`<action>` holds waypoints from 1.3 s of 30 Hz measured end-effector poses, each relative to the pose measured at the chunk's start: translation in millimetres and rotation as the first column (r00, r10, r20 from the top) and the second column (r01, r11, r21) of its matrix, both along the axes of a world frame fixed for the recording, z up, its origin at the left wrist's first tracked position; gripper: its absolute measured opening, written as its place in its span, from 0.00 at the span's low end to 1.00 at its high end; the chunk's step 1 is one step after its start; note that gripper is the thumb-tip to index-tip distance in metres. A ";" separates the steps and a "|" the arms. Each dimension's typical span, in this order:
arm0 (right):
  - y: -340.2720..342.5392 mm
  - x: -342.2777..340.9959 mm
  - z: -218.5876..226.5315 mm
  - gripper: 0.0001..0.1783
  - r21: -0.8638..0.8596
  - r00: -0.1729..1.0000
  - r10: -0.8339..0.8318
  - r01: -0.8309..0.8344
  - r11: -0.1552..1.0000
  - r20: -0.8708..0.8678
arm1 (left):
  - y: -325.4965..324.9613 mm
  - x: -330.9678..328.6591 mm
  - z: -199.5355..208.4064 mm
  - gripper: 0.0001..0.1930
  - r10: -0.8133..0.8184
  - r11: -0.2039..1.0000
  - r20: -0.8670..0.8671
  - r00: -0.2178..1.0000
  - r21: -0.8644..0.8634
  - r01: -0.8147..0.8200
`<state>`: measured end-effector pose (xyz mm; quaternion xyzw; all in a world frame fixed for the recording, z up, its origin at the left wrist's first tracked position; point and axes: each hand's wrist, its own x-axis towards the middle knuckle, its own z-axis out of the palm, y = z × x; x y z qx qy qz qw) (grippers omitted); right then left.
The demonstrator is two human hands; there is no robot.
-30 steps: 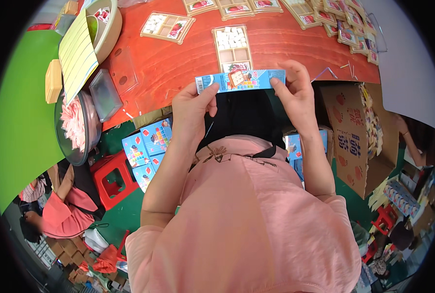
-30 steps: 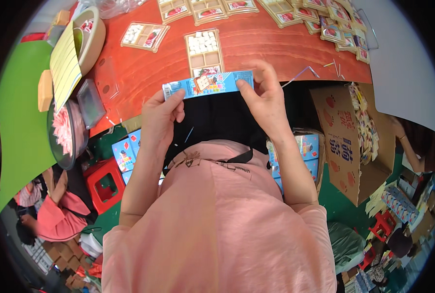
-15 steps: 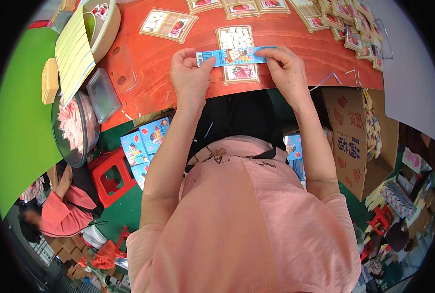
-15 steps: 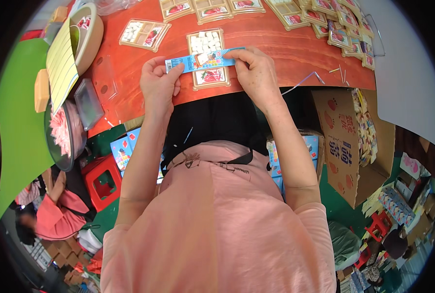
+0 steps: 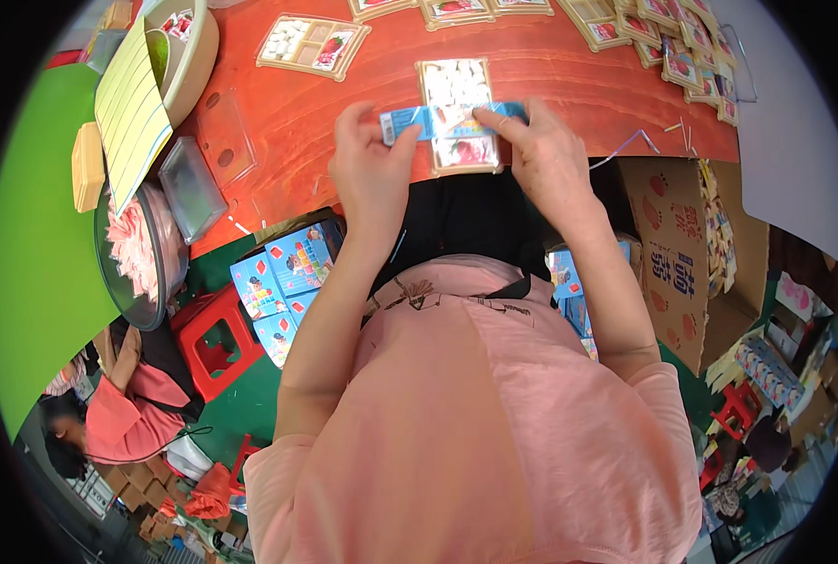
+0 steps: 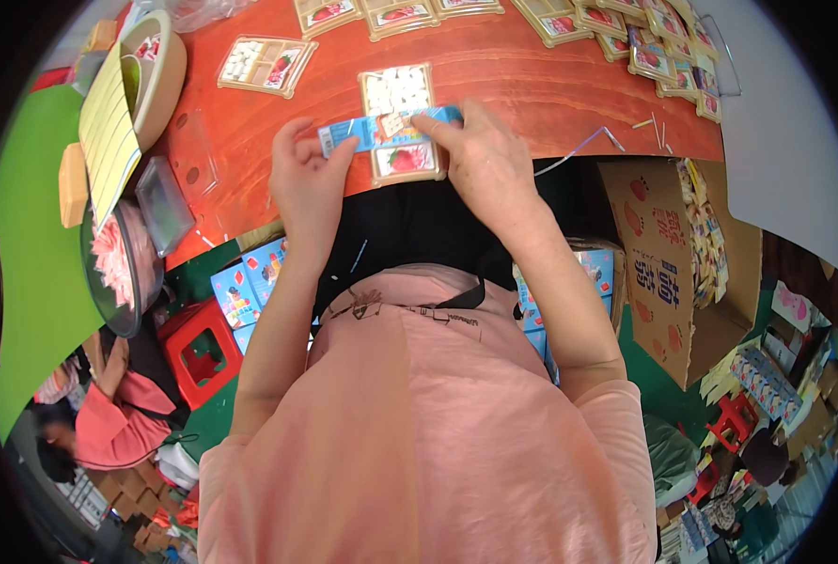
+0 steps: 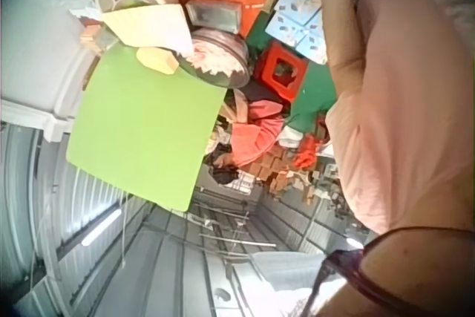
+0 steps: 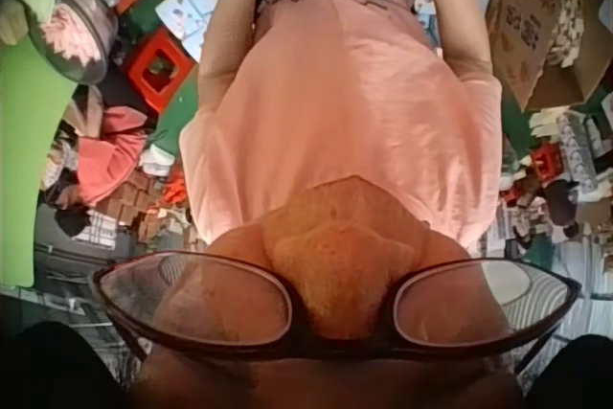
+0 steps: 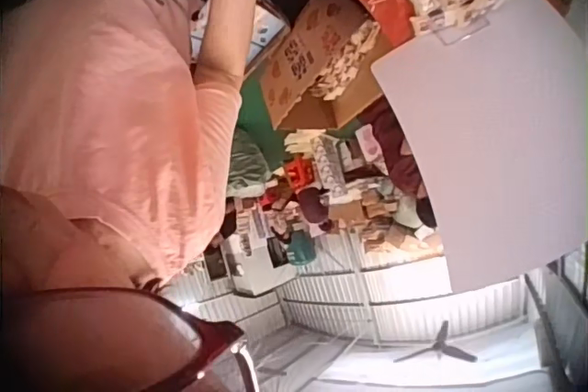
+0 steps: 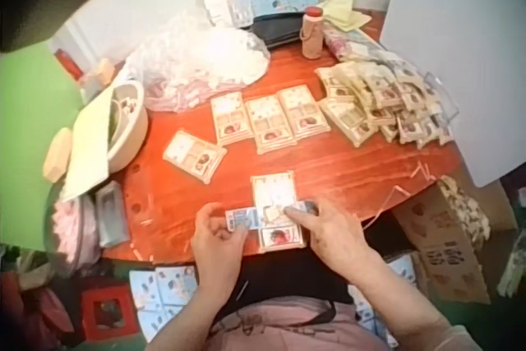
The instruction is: Peeling long decorative labels from a sheet and wrapping them around small trays containing marshmallow-like items.
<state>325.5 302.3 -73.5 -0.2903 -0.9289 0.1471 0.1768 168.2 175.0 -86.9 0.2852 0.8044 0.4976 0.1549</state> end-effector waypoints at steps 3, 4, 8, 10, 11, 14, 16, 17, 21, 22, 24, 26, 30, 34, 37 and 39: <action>-19.1 13.3 -1.1 0.26 -0.059 0.998 0.055 -0.056 0.997 -0.008 | -37.6 29.4 7.2 0.27 0.063 0.990 0.160 0.985 0.111 -0.081; -24.0 17.2 -0.2 0.26 -0.063 0.999 0.040 -0.041 0.997 -0.007 | -53.6 39.6 11.1 0.27 0.104 0.991 0.296 0.950 0.046 -0.122; -37.7 25.3 1.2 0.28 -0.141 0.999 0.045 -0.046 0.989 -0.009 | -68.3 48.8 15.5 0.20 0.182 0.982 0.821 0.540 -0.181 -0.056; -40.8 28.3 -2.7 0.29 -0.175 0.996 0.076 -0.082 0.981 -0.043 | -57.5 46.7 2.7 0.22 0.085 0.995 0.916 0.393 -0.060 -0.076; -41.2 31.0 1.0 0.27 -0.248 0.994 0.109 -0.105 0.963 0.004 | -51.1 43.9 1.6 0.22 -0.007 0.997 0.939 0.343 0.035 -0.075; -38.9 36.1 -17.2 0.23 -0.395 0.955 0.042 -0.161 0.905 -0.293 | -45.3 47.5 1.9 0.18 -0.048 0.991 0.959 0.278 0.080 -0.103; -36.6 44.9 -21.9 0.19 -0.648 0.920 -0.116 -0.170 0.743 -0.375 | -49.1 51.3 3.4 0.17 -0.201 0.963 0.940 0.277 0.241 -0.121; -36.0 49.3 -23.9 0.15 -0.830 0.871 -0.278 -0.223 0.511 -0.406 | -50.3 53.3 4.6 0.17 -0.203 0.965 0.940 0.275 0.240 -0.108; -43.0 52.4 -27.6 0.09 -0.876 0.739 -0.492 -0.468 0.118 -0.461 | -48.1 62.7 16.5 0.15 -0.413 0.902 0.834 0.367 0.430 0.038; -45.2 51.9 -29.0 0.07 -0.833 0.693 -0.517 -0.548 0.075 -0.503 | -46.7 64.7 18.2 0.15 -0.468 0.878 0.791 0.394 0.467 0.106; -48.2 58.3 -24.3 0.09 -0.807 0.662 -0.534 -0.586 0.069 -0.526 | -45.5 68.1 19.5 0.15 -0.492 0.869 0.760 0.425 0.462 0.179; -51.3 62.4 -10.2 0.10 -0.811 0.659 -0.525 -0.575 0.111 -0.539 | -45.3 70.7 19.7 0.14 -0.512 0.859 0.725 0.460 0.450 0.244; -46.8 77.6 -8.8 0.12 -0.758 0.628 -0.441 -0.608 0.236 -0.641 | -40.7 80.7 23.7 0.12 -0.584 0.809 0.564 0.584 0.464 0.361; -57.4 88.6 7.7 0.15 -0.875 0.750 -0.451 -0.416 0.246 -0.484 | -33.7 87.4 34.4 0.10 -0.588 0.807 0.549 0.594 0.454 0.378; -64.6 94.0 21.4 0.19 -0.718 0.516 -0.686 -0.696 0.014 -0.514 | -27.8 95.5 44.1 0.10 -0.517 0.851 0.569 0.640 0.417 0.318; -70.0 97.3 21.1 0.21 -0.798 0.588 -0.597 -0.582 0.156 -0.546 | -22.3 97.5 48.8 0.12 -0.486 0.871 0.593 0.642 0.391 0.297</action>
